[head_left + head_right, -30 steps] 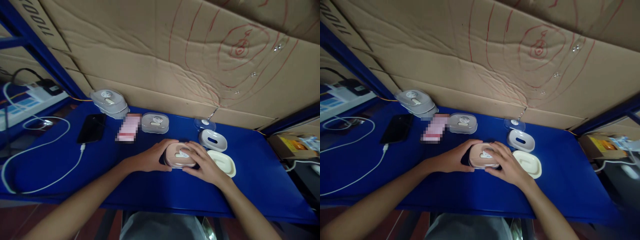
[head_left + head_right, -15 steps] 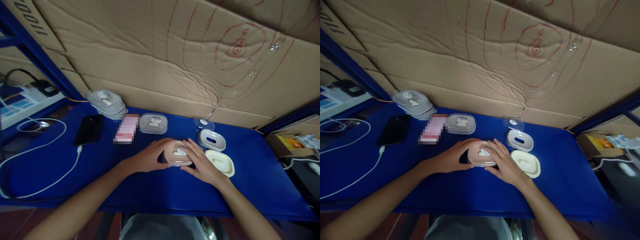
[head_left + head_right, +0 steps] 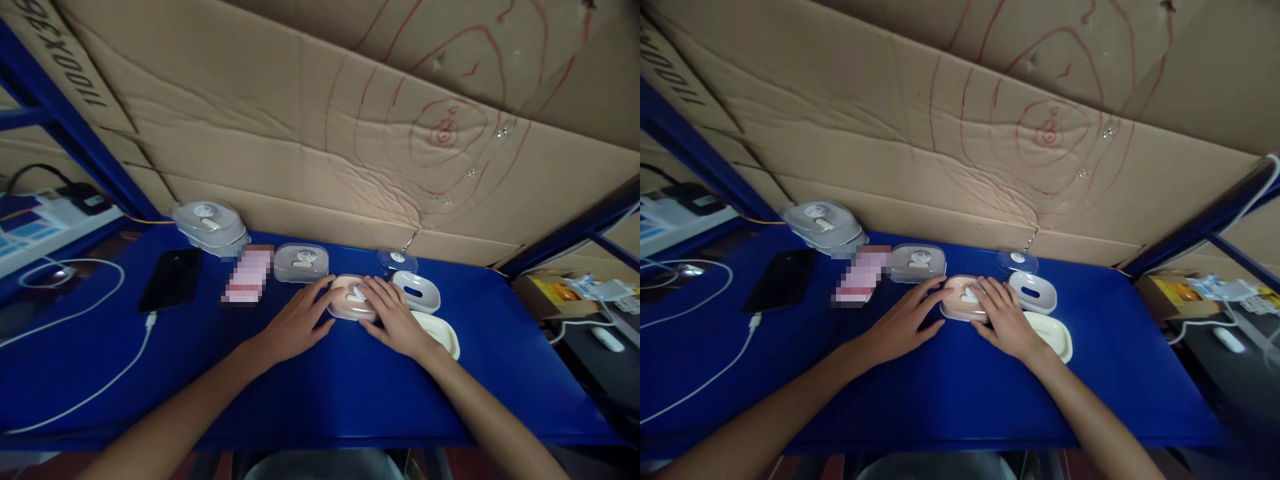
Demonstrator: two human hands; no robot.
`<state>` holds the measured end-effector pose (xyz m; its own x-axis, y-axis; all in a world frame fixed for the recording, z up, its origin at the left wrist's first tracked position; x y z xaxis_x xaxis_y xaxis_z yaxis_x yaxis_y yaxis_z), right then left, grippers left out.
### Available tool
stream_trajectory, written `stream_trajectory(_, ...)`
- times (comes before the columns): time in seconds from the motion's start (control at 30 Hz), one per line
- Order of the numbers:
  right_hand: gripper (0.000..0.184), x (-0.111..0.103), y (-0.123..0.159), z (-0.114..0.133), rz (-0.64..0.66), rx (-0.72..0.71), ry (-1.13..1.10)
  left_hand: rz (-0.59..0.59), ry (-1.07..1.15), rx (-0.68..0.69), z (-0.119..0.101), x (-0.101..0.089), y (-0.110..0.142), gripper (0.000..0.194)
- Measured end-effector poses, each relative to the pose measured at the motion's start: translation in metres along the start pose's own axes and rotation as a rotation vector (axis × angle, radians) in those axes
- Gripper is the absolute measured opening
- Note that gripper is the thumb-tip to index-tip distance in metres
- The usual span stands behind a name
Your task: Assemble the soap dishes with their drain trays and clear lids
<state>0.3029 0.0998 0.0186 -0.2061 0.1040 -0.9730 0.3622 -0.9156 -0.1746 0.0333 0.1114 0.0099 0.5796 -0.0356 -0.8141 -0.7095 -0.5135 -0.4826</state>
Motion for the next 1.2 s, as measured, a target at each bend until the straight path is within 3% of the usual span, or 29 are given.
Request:
stream_trajectory(0.13,0.072,-0.005,-0.041,-0.007,-0.019,0.026,0.081,-0.033,-0.033,-0.038,-0.001,-0.004,-0.003,0.062)
stream_trajectory(0.23,0.078,-0.019,-0.048,-0.016,-0.073,0.070,0.033,-0.023,-0.039,-0.065,-0.001,-0.007,-0.003,0.065)
stream_trajectory(0.43,0.042,-0.039,0.004,-0.075,-0.121,0.193,-0.114,0.060,0.015,-0.024,-0.011,-0.002,0.001,0.060)
stream_trajectory(0.57,0.035,-0.039,0.026,-0.105,-0.111,0.240,-0.137,0.150,0.043,0.011,-0.013,0.010,0.003,0.057)
stream_trajectory(0.73,0.033,-0.037,0.029,-0.097,0.006,0.191,-0.108,0.156,0.056,0.011,-0.005,0.012,0.005,0.049)
stream_trajectory(0.87,0.041,-0.030,0.030,-0.085,0.051,0.149,-0.088,0.141,0.085,0.049,-0.030,0.013,-0.007,0.041)
stream_trajectory(0.93,0.041,-0.026,0.029,-0.081,0.037,0.117,-0.080,0.229,0.101,0.204,-0.057,0.026,-0.020,0.046)
stream_trajectory(1.03,0.035,-0.026,0.026,-0.079,-0.026,0.107,-0.087,0.276,0.104,0.405,-0.090,0.053,-0.042,0.073)
stream_trajectory(1.1,0.033,-0.031,0.025,-0.079,-0.085,0.127,-0.104,0.270,0.096,0.422,-0.096,0.066,-0.052,0.076)
stream_trajectory(1.2,0.032,-0.041,0.025,-0.076,-0.161,0.142,-0.126,0.281,0.026,0.299,-0.082,0.064,-0.051,0.060)
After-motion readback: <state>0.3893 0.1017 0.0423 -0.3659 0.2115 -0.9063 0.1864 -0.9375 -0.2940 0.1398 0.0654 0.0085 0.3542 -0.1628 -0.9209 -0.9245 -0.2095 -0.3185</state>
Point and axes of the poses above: each hand's wrist, its own y-axis away from the middle knuckle, its own x-axis out of the palm, z = x × y, the point moved 1 cm from there along -y, towards the middle knuckle, and after that the axes turned 13 degrees about x, right-handed, at the moved point
